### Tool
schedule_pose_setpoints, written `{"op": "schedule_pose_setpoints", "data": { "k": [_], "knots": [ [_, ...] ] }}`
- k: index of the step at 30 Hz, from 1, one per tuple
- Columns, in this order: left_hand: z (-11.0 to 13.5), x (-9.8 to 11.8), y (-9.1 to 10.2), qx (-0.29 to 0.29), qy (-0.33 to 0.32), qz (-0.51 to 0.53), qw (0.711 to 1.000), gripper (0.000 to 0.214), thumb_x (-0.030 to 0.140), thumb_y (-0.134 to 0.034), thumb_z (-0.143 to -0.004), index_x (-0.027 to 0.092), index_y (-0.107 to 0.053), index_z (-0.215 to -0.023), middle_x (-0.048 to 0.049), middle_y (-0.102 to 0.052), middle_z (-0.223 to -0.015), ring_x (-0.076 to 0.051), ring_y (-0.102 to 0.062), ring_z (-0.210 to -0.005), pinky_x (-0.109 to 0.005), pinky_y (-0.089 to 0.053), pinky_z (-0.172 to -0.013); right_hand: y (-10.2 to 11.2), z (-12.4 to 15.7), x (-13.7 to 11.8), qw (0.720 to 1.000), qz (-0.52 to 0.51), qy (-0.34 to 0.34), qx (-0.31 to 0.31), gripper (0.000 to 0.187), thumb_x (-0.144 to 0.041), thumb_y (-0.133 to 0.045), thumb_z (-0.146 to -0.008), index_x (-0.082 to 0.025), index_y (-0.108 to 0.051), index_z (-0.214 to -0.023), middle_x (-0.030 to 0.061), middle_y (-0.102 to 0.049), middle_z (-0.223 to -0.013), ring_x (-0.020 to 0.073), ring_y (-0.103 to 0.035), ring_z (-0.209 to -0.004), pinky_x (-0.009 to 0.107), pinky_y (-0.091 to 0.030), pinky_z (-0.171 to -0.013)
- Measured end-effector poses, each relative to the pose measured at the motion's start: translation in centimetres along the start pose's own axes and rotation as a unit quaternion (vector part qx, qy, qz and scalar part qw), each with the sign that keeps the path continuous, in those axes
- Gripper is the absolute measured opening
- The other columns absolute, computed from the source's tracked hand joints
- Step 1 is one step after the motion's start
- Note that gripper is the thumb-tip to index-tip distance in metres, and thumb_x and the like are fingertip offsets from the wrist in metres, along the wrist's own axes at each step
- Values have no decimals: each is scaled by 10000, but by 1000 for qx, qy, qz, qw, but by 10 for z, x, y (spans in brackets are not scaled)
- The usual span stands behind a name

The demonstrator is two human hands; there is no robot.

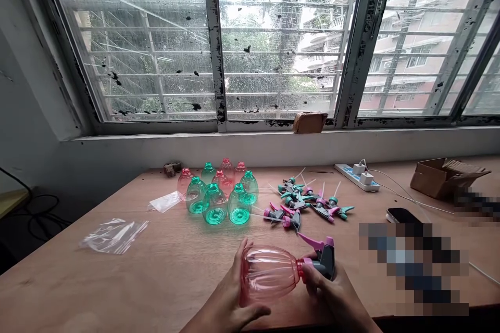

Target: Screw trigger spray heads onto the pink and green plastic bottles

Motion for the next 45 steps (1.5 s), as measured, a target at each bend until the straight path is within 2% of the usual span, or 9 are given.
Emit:
{"op": "schedule_pose_setpoints", "data": {
  "k": [3,7,9,14,20,27,33,40,45],
  "knots": [
    [2,2,1,2,-4,12,1000,1251,600,-792,-729,267,53,-1589,-144,-224,-1656,-355,-240,-1509,-469,-144,-1251,-1,0,0,1000,6,2,-5,448,-534,-834,-705,-145,-653,-835,-26,-626,-535,83,-463,-330,203,-349,-351],
    [1,-2,4,11,11,53,999,911,693,-463,-914,257,-42,-1594,-115,-237,-1662,-320,-229,-1521,-476,-137,-1252,-2,1,-1,1000,10,5,-6,442,-533,-831,-710,-151,-653,-842,-24,-632,-539,85,-466,-336,199,-345,-350],
    [0,-5,4,15,28,47,998,891,632,-520,-925,265,-60,-1595,-106,-219,-1670,-321,-234,-1519,-476,-147,-1252,-1,1,-1,1000,9,1,-1,444,-538,-834,-702,-155,-653,-835,-34,-611,-522,87,-462,-337,200,-350,-349],
    [0,0,1,5,8,4,1000,1235,530,-810,-748,267,51,-1594,-130,-170,-1679,-351,-194,-1524,-491,-122,-1256,0,0,0,1000,2,-3,5,454,-540,-845,-688,-158,-650,-836,-37,-611,-526,89,-467,-340,195,-369,-336],
    [1,-2,5,14,16,35,999,862,636,-493,-935,256,-87,-1593,-112,-211,-1673,-325,-221,-1523,-496,-148,-1250,-1,1,-1,1000,5,-1,6,444,-538,-842,-694,-154,-657,-820,-19,-630,-542,93,-472,-350,198,-366,-333],
    [-1,-2,1,9,-9,6,1000,1241,459,-846,-731,281,32,-1590,-132,-187,-1671,-351,-226,-1514,-479,-140,-1255,0,1,-1,1000,8,-2,16,466,-561,-843,-675,-161,-654,-823,-18,-637,-538,95,-460,-341,208,-368,-339],
    [2,2,5,10,15,51,999,877,667,-466,-929,273,-53,-1594,-112,-211,-1672,-325,-276,-1503,-495,-162,-1245,0,0,2,1000,0,-1,1,436,-523,-840,-705,-152,-652,-837,-24,-630,-547,90,-470,-349,199,-370,-344],
    [1,7,0,-5,26,18,999,1192,497,-769,-800,251,89,-1591,-111,-99,-1696,-304,-124,-1548,-459,-50,-1265,1,0,-1,1000,5,3,2,408,-503,-837,-719,-149,-652,-799,-31,-618,-534,81,-474,-344,189,-358,-350],
    [4,3,2,1,16,43,999,963,593,-582,-908,244,-10,-1599,-94,-131,-1695,-309,-150,-1544,-455,-83,-1264,0,0,-1,1000,-4,6,-3,406,-494,-838,-724,-143,-651,-810,-23,-629,-554,83,-480,-360,190,-373,-346]
  ]
}}
Point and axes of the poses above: each hand's wrist, its own z-axis away from the middle knuckle, its own y-axis out of the back of the hand, x = y × z, the point moved 7 cm from there along -z, towards the middle knuckle
